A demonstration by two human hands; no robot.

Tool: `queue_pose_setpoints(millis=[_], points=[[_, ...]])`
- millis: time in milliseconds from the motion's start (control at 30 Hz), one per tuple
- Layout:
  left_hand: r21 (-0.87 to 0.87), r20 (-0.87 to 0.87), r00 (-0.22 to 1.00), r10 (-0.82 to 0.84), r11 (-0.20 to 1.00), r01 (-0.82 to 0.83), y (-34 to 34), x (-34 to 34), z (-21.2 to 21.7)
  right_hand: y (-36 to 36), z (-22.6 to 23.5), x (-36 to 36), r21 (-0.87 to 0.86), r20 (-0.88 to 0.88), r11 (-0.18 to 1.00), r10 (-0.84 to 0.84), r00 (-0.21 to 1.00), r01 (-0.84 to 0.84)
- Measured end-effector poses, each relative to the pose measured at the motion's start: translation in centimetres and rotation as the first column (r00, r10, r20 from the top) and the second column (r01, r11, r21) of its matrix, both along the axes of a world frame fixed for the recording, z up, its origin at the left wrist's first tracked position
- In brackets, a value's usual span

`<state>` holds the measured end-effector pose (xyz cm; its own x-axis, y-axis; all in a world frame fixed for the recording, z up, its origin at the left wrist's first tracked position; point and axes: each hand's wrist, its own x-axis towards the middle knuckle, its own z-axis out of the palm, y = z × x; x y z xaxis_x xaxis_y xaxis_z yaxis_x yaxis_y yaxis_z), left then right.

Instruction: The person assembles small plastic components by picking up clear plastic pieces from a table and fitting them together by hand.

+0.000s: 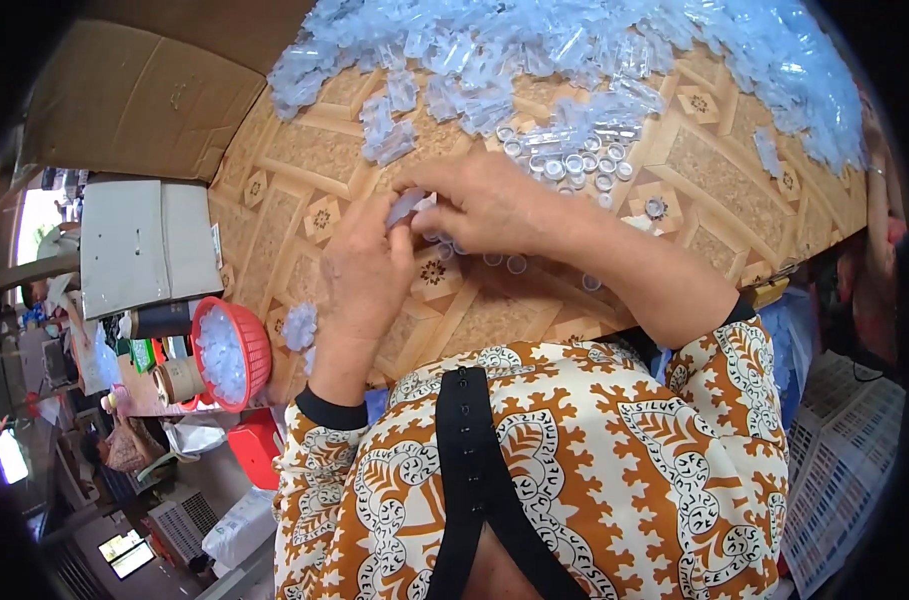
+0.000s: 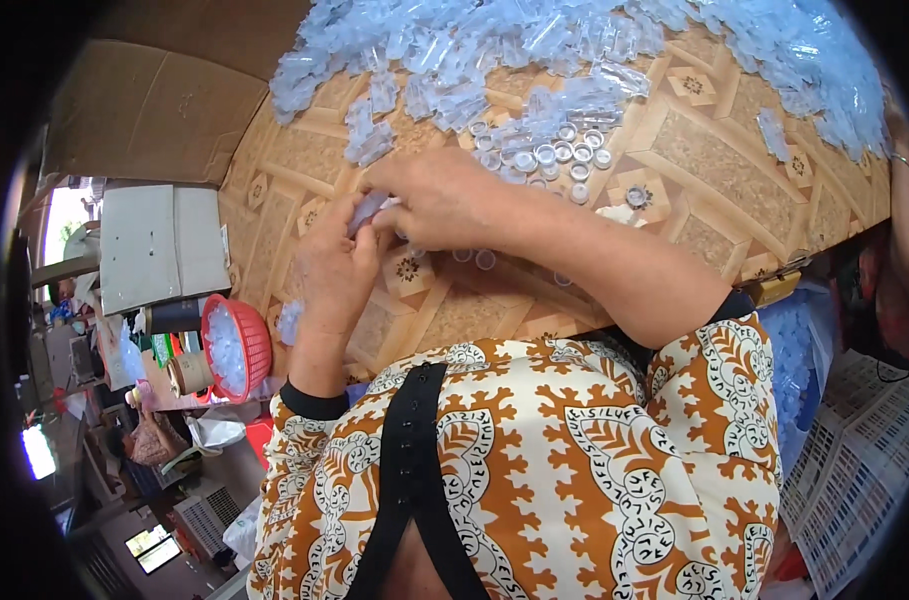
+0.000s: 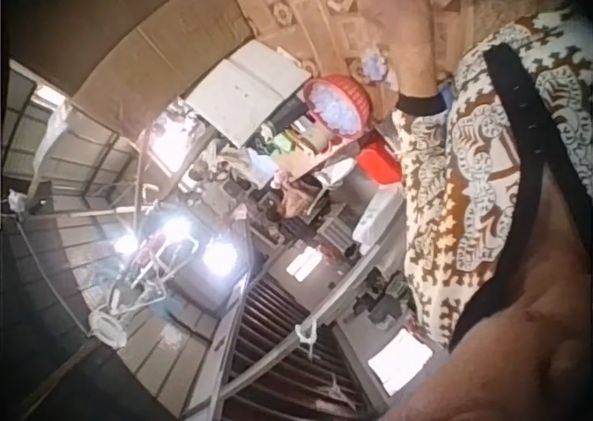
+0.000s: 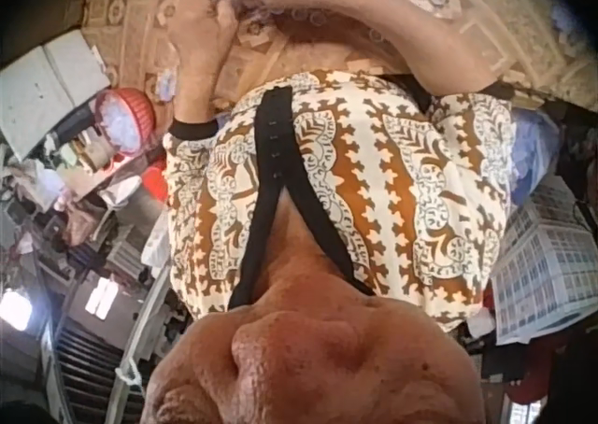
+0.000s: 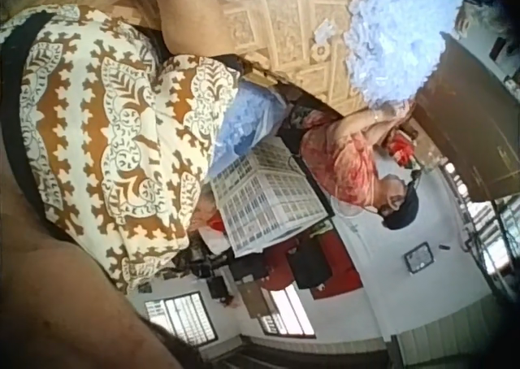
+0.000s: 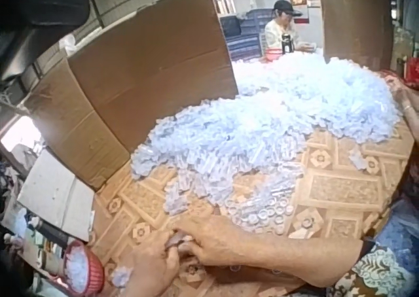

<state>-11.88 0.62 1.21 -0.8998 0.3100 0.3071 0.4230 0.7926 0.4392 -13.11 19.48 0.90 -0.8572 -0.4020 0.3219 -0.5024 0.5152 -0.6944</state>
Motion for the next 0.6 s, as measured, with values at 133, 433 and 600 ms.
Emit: queue_pose_setpoints(millis=[133, 433, 600], points=[[0.278, 0.184, 0.982, -0.037, 0.96, -0.016, 1.9, -0.7, -0.2, 0.6, 0.0, -0.4, -0.133, -0.025, 0.984, -0.126, 0.992, 0.121], [0.941, 0.331, 0.763, -0.555, 0.131, -0.312, 2.1, -2.0, 0.8, 3.0, 1.4, -1.7, -0.439, 0.339, 0.89, 0.035, 0.94, 0.125], [0.966, 0.241, 0.86, -0.45, 0.201, -0.165, 3.5, -1.1, 1.1, 2.6, 0.6, -1.6, -0.509, 0.417, 0.844, 0.07, 0.906, 0.169]])
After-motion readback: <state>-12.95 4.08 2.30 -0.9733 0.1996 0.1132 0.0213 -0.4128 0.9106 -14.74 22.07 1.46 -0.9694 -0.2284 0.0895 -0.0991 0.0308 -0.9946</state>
